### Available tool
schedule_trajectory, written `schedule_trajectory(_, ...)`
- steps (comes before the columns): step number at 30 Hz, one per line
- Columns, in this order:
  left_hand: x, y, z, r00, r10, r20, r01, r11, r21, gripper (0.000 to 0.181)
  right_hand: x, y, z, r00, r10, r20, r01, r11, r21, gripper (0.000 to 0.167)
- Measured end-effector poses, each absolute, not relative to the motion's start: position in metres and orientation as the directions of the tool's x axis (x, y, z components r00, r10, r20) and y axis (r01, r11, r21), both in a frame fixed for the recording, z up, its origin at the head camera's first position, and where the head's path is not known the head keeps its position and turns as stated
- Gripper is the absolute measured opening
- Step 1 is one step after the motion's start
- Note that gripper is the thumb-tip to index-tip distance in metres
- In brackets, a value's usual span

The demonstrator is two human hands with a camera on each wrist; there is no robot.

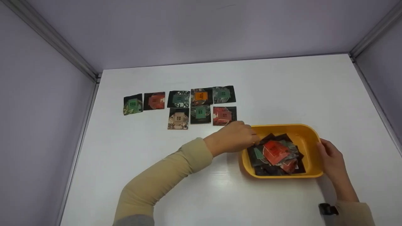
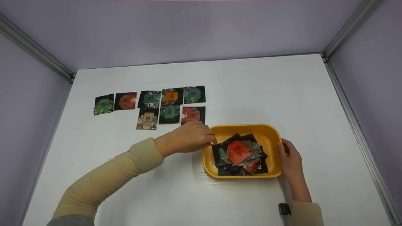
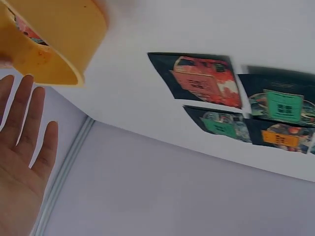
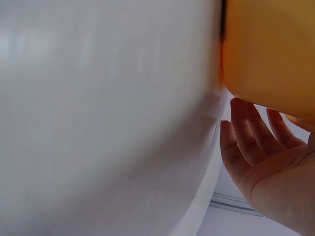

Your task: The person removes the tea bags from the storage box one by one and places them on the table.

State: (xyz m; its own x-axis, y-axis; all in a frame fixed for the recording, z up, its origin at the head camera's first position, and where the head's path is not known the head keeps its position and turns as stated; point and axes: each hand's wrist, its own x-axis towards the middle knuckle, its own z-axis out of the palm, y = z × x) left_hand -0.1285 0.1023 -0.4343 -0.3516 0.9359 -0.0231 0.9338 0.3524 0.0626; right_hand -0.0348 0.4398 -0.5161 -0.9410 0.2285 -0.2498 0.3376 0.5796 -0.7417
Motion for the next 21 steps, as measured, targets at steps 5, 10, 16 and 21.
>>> schedule_trajectory(5,-0.122,0.133,-0.436,-0.325,0.944,-0.058,0.942,0.328,0.069,0.023,-0.035,0.44,-0.518,-0.941,0.228,-0.251,0.339,0.598,-0.726,0.066)
schedule_trajectory(10,-0.118,0.158,-0.44,-0.33,0.935,-0.13,0.938,0.34,0.064,0.024,-0.035,0.441,-0.518,-0.931,0.228,-0.284,0.364,0.574,-0.734,0.068)
schedule_trajectory(16,-0.115,0.182,-0.441,-0.384,0.896,-0.224,0.918,0.396,0.01,0.019,-0.037,0.441,-0.516,-0.921,0.239,-0.307,0.389,0.571,-0.723,0.07)
schedule_trajectory(21,-0.104,0.203,-0.445,-0.49,0.791,-0.366,0.855,0.517,-0.026,0.018,-0.037,0.442,-0.516,-0.921,0.232,-0.313,0.389,0.577,-0.718,0.07)
